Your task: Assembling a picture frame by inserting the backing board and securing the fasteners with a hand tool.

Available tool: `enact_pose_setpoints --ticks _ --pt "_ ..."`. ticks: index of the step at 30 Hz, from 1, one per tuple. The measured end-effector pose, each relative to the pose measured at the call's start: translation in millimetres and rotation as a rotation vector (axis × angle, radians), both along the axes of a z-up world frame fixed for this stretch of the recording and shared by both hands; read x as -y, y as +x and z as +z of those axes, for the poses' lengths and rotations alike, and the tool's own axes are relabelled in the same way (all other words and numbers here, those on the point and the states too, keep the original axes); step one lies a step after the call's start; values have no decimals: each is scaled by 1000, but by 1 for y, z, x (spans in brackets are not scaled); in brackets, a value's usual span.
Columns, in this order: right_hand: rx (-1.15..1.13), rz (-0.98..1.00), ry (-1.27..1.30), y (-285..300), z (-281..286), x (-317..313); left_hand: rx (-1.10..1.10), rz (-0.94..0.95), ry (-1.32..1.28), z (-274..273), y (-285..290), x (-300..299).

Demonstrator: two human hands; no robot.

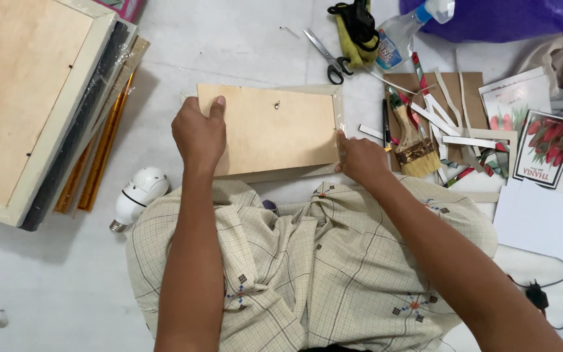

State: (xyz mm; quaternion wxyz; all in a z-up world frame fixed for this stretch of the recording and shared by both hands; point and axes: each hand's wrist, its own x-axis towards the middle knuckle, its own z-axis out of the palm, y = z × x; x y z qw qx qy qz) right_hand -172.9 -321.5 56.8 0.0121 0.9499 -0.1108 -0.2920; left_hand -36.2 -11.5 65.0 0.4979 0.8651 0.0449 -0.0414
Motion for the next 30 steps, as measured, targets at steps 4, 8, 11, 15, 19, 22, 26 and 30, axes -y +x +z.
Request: enact_pose_setpoints --ticks 4,8,11,15,19,22,26,30 --pt "-1 -4 -1 2 6 -5 24 17 24 3 -5 0" --pt "-26 -2 -12 3 6 -4 44 26 18 3 -7 0" --pt "-21 7 -11 1 -1 -3 16 13 27 1 -5 -3" --pt "-16 -13 4 1 2 -4 11 -7 51 -13 4 -5" --pt "-13 -5 -6 1 7 -7 -39 -1 66 -32 13 -8" --pt "-13 -7 -9 1 8 -8 -76 6 42 -47 19 -12" --pt "-20 4 -13 2 9 -7 -74 1 -39 -27 14 -10" --pt "-16 -6 -22 2 7 -8 -39 0 -42 -17 9 -9"
